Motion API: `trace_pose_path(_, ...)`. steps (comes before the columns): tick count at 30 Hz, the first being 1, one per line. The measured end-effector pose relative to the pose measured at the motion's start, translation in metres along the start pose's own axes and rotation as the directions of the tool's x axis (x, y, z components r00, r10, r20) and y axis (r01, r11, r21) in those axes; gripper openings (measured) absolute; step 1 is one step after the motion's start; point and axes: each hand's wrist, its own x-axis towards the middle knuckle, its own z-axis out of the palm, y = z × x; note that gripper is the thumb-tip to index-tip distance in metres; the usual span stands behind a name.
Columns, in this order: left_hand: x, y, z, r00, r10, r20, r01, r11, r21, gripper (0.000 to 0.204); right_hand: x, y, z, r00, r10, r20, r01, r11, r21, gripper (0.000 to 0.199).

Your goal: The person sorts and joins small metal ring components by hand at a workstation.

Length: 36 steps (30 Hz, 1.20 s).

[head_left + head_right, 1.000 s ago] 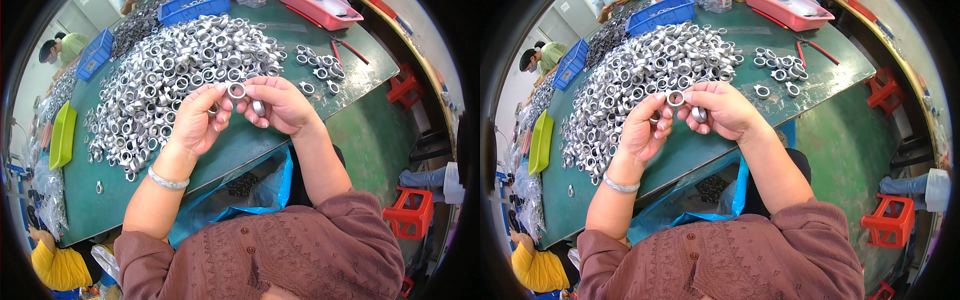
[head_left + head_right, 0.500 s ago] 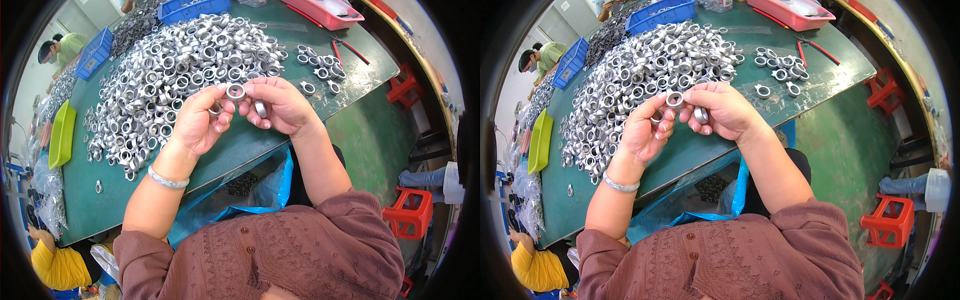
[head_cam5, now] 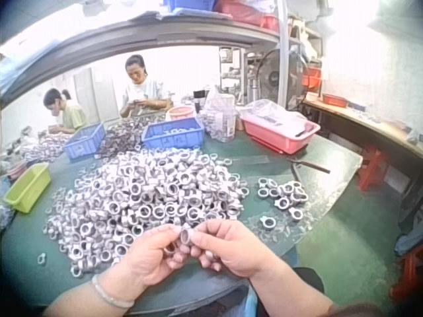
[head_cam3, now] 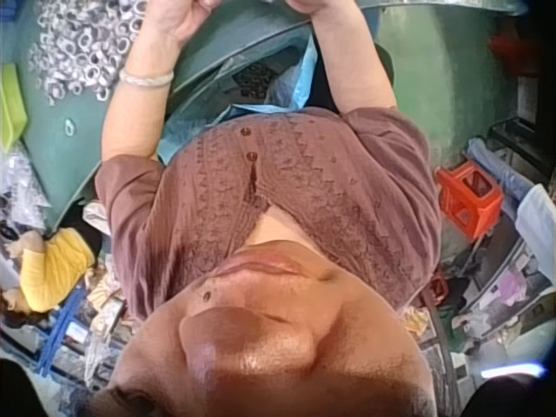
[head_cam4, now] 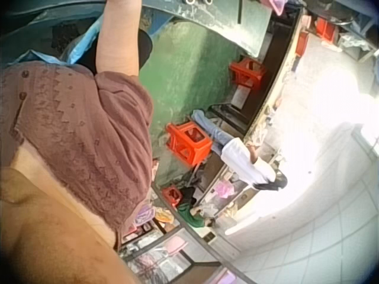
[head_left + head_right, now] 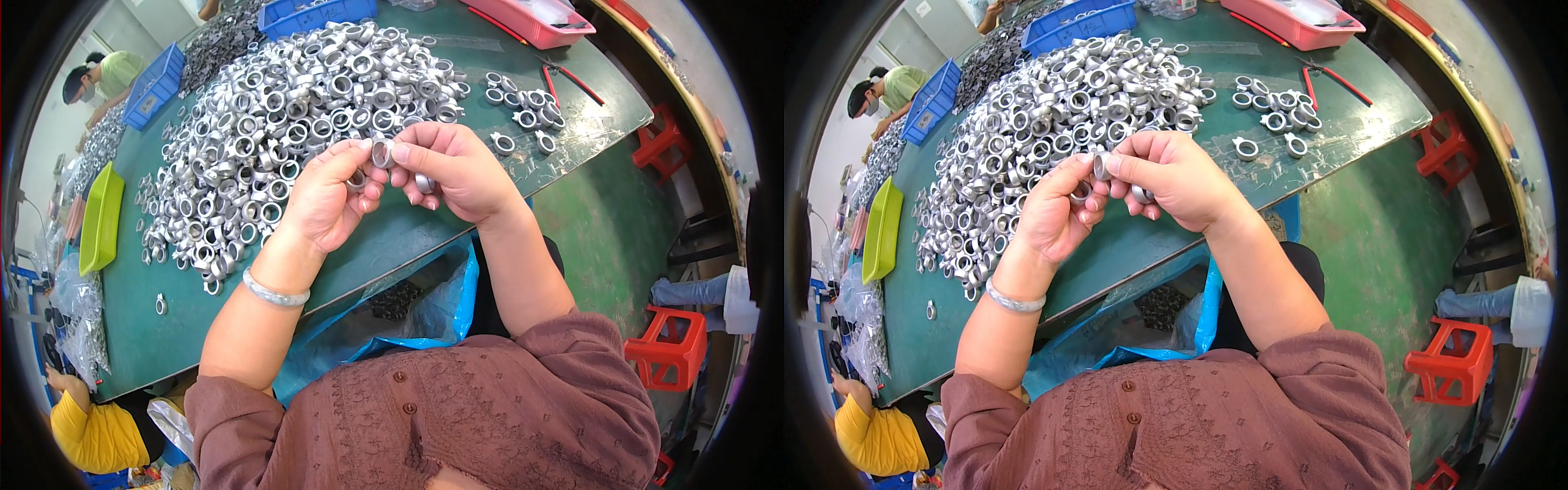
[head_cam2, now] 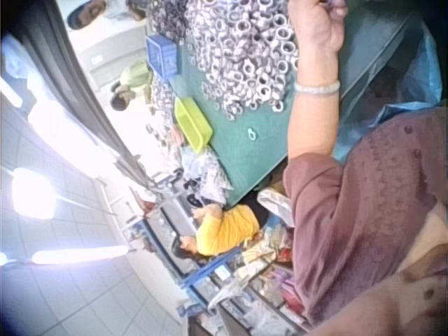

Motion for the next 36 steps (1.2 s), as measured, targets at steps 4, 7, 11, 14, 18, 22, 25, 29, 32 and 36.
trace_pose_path(4,0.0003,-0.0001,-0.0013,1.0,-0.004,0.017,0.004,1.0,-0.003,0.015,-0.0007,-0.0009,0.0008,1.0,-0.019,-0.005,0.019,0.999,-0.044,0.015)
trace_pose_path(7,-0.0004,0.0002,0.0009,1.0,-0.001,0.003,0.001,1.0,-0.01,0.016,-0.001,-0.0003,0.0003,0.999,-0.039,-0.002,0.038,0.997,-0.064,0.015)
trace_pose_path(11,-0.0001,-0.0002,0.0,1.0,0.012,0.018,-0.012,1.0,-0.012,0.018,-0.0008,-0.0001,0.0007,0.999,-0.054,-0.006,0.053,0.994,-0.091,0.016)
trace_pose_path(14,0.0001,-0.0007,-0.0008,0.999,0.017,0.029,-0.017,1.0,-0.013,0.019,-0.0008,0.0,0.0009,0.998,-0.061,-0.015,0.059,0.991,-0.116,0.016)
trace_pose_path(18,0.0001,-0.0012,-0.0016,1.0,0.005,0.017,-0.005,1.0,-0.022,0.02,-0.0022,-0.0019,0.0039,0.997,-0.079,-0.025,0.074,0.985,-0.155,0.016)
trace_pose_path(22,0.0003,-0.0011,0.0033,1.0,-0.014,-0.024,0.013,1.0,-0.028,0.02,-0.0033,-0.0041,0.0054,0.995,-0.081,-0.051,0.068,0.973,-0.221,0.016)
trace_pose_path(25,0.001,-0.0026,-0.0007,1.0,-0.012,-0.004,0.012,1.0,-0.029,0.021,-0.0036,-0.0045,0.0072,0.994,-0.096,-0.045,0.084,0.972,-0.221,0.015)
trace_pose_path(29,0.0011,-0.003,-0.0037,0.998,0.007,0.057,-0.008,1.0,0.018,0.02,-0.0032,-0.0027,0.0076,0.99,-0.136,-0.031,0.12,0.946,-0.302,0.014)
trace_pose_path(32,-0.0002,-0.001,-0.0002,0.996,0.017,0.086,-0.017,1.0,-0.001,0.02,-0.0027,-0.0007,0.0042,0.984,-0.176,-0.021,0.158,0.927,-0.34,0.013)
trace_pose_path(36,-0.0001,0.0002,-0.0008,0.99,0.042,0.133,-0.031,0.996,-0.084,0.024,-0.0027,-0.0034,-0.0006,0.995,-0.086,-0.057,0.08,0.99,-0.112,0.014)
